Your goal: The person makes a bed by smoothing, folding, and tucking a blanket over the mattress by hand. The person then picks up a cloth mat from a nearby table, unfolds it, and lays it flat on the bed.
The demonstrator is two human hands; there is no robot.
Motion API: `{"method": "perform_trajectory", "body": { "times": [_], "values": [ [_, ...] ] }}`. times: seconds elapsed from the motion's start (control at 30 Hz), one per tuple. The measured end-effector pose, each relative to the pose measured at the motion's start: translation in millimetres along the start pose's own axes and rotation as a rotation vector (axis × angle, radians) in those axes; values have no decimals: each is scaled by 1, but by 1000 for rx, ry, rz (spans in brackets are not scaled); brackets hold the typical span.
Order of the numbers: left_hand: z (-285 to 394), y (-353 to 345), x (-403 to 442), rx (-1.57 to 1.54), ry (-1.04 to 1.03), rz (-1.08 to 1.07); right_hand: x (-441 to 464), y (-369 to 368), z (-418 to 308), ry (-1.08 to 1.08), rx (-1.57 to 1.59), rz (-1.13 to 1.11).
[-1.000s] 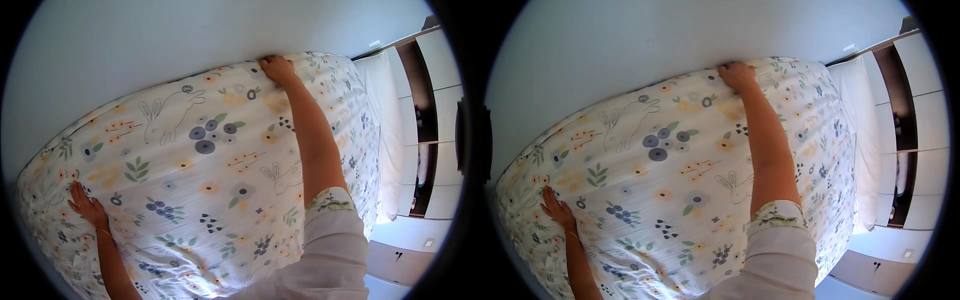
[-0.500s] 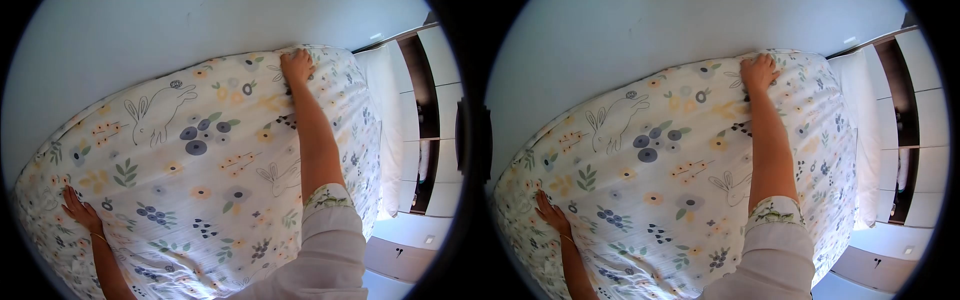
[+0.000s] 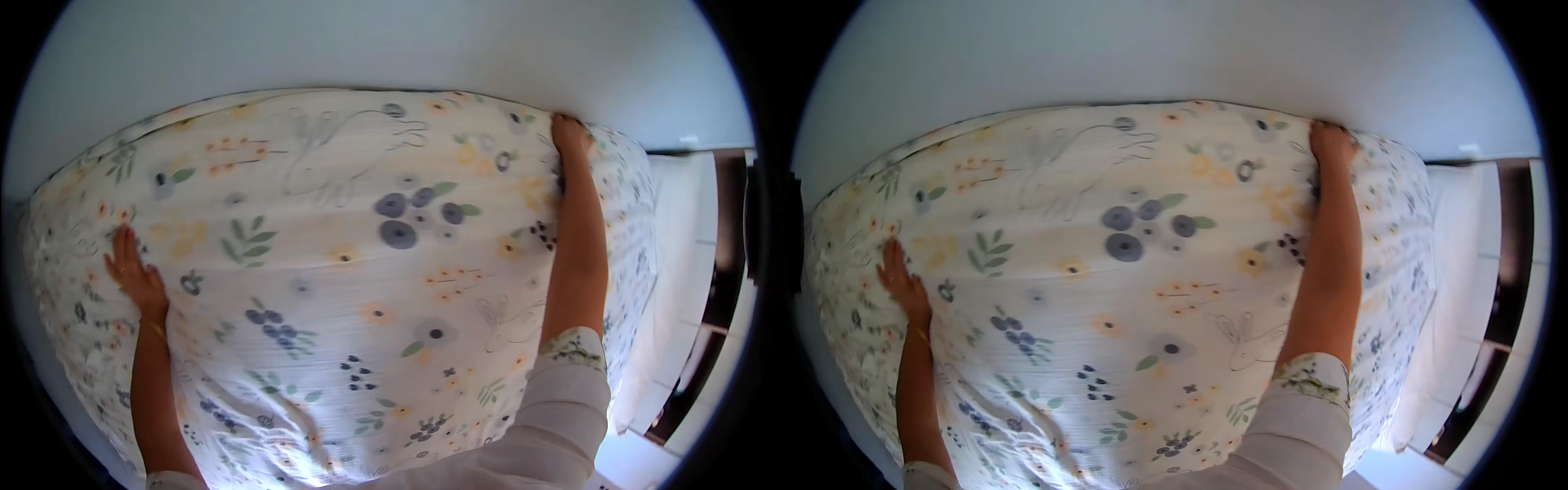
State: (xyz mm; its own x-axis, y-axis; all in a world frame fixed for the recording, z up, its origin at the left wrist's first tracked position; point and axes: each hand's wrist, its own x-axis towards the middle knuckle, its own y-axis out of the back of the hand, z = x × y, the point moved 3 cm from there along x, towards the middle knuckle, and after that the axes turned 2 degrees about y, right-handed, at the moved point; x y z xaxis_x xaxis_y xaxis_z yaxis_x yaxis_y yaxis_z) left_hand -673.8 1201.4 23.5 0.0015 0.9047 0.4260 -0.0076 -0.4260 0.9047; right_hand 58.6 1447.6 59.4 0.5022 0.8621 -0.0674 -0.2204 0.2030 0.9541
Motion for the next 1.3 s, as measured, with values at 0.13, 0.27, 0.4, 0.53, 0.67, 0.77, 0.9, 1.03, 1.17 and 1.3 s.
{"method": "perform_trajectory", "body": {
  "times": [0.13, 0.27, 0.4, 0.53, 0.67, 0.77, 0.9, 1.03, 1.17, 1.3],
  "values": [
    [6, 5, 3, 17, 7, -15, -17, -4, -30, -24, 126, 70],
    [4, 5, 3, 19, 18, -9, -88, 19, -124, 374, 49, 380],
    [4, 11, 4, 2, 38, -61, -192, 72, -248, 617, 273, 233],
    [2, 15, 4, -57, 80, -92, -302, 119, -351, 669, 292, 307],
    [0, 14, 3, -115, 103, -73, -361, 150, -406, 857, 770, 516],
    [-2, 14, 4, -145, 106, -60, -369, 133, -453, 1006, 830, 484],
    [-2, 20, 7, -183, 119, -102, -378, 145, -485, 984, 527, 112],
    [-5, 18, 6, -204, 143, -81, -389, 158, -513, 912, 248, 53],
    [-3, 22, 8, -185, 186, -220, -410, 139, -523, 897, 351, 298],
    [-5, 21, 7, -274, 176, -156, -437, 135, -541, 1184, 845, 671]
  ]
}}
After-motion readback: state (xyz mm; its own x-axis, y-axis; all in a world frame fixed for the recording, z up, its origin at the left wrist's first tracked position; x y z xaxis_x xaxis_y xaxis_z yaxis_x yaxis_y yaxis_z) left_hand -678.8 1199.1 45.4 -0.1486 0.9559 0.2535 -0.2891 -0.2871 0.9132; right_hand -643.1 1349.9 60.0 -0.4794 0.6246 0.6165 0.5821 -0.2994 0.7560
